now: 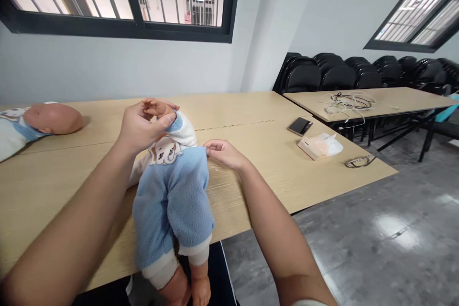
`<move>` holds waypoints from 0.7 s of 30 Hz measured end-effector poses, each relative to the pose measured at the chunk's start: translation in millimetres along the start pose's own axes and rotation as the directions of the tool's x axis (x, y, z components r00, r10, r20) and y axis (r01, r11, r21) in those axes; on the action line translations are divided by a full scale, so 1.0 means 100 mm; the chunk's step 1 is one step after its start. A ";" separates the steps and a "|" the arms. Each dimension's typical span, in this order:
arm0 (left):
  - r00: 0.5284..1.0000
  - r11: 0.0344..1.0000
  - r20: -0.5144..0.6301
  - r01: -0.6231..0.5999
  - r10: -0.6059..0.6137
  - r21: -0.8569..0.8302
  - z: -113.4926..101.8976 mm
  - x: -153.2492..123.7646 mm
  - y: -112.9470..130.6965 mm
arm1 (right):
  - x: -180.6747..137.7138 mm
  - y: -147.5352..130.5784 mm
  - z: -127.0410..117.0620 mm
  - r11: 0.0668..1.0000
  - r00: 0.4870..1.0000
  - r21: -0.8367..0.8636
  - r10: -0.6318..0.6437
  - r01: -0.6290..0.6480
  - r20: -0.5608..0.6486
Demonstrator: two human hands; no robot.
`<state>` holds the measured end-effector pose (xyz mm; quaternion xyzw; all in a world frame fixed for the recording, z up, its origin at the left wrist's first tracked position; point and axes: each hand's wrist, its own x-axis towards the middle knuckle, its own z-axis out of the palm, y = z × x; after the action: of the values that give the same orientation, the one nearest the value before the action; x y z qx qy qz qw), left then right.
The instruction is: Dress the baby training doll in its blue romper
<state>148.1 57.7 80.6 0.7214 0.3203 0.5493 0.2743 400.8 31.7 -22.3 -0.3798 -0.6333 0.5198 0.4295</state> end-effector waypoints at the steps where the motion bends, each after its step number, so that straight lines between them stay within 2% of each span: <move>1: 1.000 1.000 0.010 0.009 -0.009 -0.008 0.01 -0.01 0.00 | 0.03 0.06 0.02 1.000 1.000 -0.026 0.016 -0.016 0.007; 4: 0.998 0.999 0.058 0.039 -0.038 -0.011 0.09 -0.05 0.02 | 0.10 0.22 0.09 0.979 0.999 -0.203 -0.041 0.033 -0.035; 7: 0.993 0.998 0.111 0.022 -0.029 0.062 0.19 -0.09 0.01 | 0.12 0.26 0.07 0.945 0.996 -0.324 -0.068 0.043 -0.065; 12: 0.975 0.970 0.207 -0.124 0.080 0.210 0.36 -0.15 -0.06 | -0.01 0.19 -0.04 0.976 0.997 -0.217 -0.018 0.003 -0.072; 15: 0.940 0.950 0.313 -0.212 0.134 0.229 0.47 -0.19 -0.10 | -0.25 0.15 -0.05 0.962 1.000 -0.273 -0.029 0.026 -0.007; 17: 0.908 0.937 0.394 -0.253 0.144 0.241 0.53 -0.23 -0.12 | -0.48 0.13 -0.07 0.950 0.999 -0.312 0.033 -0.025 0.021; 19: 0.877 0.922 0.458 -0.288 0.146 0.258 0.58 -0.26 -0.13 | -0.73 0.12 -0.13 0.945 0.992 -0.300 0.122 -0.130 -0.043; 21: 0.857 0.912 0.491 -0.317 0.157 0.261 0.60 -0.29 -0.14 | -0.95 0.10 -0.22 0.945 0.972 -0.258 0.162 -0.203 -0.173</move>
<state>198.9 42.1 37.5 0.9007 0.2415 0.3304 0.1457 454.1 -47.7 -44.4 -0.5304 -0.6271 0.4351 0.3689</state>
